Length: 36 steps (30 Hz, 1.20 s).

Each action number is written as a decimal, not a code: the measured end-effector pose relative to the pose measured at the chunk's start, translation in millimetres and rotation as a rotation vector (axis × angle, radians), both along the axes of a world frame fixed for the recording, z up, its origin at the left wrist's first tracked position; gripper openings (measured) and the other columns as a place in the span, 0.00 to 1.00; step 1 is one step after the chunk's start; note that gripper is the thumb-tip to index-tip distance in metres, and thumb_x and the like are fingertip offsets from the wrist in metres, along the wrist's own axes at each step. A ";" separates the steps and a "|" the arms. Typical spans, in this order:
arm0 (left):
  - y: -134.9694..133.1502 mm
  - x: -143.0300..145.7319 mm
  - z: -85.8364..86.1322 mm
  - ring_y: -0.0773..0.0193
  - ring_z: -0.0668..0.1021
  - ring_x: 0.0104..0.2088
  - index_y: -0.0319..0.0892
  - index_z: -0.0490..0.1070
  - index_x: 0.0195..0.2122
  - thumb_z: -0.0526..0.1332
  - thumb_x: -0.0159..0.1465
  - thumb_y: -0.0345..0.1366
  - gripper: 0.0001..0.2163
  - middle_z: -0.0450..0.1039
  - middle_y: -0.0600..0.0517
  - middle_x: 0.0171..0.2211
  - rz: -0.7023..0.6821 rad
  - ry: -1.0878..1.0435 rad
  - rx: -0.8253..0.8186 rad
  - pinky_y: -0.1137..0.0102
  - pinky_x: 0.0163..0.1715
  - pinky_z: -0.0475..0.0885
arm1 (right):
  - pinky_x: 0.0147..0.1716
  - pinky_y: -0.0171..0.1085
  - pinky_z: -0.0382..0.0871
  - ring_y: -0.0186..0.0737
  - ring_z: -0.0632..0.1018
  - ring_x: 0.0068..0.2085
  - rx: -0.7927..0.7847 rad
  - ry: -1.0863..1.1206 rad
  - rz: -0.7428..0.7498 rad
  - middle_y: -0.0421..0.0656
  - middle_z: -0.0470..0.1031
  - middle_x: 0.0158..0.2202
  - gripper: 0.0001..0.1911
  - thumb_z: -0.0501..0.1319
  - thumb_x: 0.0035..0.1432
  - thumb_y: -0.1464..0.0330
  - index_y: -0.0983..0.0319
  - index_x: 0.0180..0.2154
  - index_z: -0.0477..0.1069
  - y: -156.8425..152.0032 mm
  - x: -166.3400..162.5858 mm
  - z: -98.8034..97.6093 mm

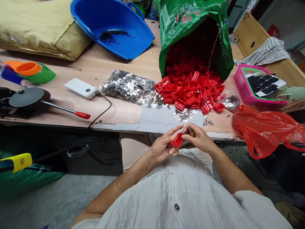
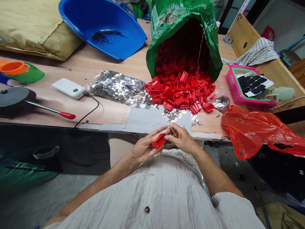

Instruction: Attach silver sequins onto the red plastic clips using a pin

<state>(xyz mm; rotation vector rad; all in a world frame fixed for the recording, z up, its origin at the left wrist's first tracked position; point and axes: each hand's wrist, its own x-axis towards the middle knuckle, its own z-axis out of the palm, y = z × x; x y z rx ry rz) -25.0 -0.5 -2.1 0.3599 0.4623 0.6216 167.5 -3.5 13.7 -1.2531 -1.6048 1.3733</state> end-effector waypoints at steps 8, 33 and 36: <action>5.0 -3.0 -4.0 0.76 0.65 0.13 0.47 0.67 0.57 0.63 0.62 0.43 0.22 0.71 0.55 0.27 -0.051 0.211 0.052 0.74 0.17 0.63 | 0.25 0.31 0.55 0.30 0.60 0.28 -0.127 0.160 0.017 0.35 0.59 0.29 0.15 0.63 0.57 0.60 0.59 0.31 0.59 1.0 -7.6 -22.1; 11.5 -11.3 -9.8 0.60 0.81 0.36 0.40 0.71 0.50 0.70 0.56 0.39 0.22 0.79 0.49 0.34 0.284 0.449 0.299 0.63 0.43 0.76 | 0.42 0.40 0.66 0.44 0.75 0.41 0.411 -0.850 -0.183 0.46 0.76 0.38 0.06 0.58 0.61 0.71 0.60 0.38 0.73 79.9 59.2 -43.3; 12.4 -11.9 -11.6 0.60 0.81 0.36 0.40 0.72 0.51 0.70 0.56 0.39 0.22 0.79 0.49 0.34 0.296 0.445 0.283 0.63 0.42 0.76 | 0.39 0.39 0.66 0.43 0.74 0.38 0.418 -0.828 -0.159 0.45 0.75 0.35 0.03 0.59 0.60 0.72 0.61 0.35 0.71 82.0 60.4 -41.9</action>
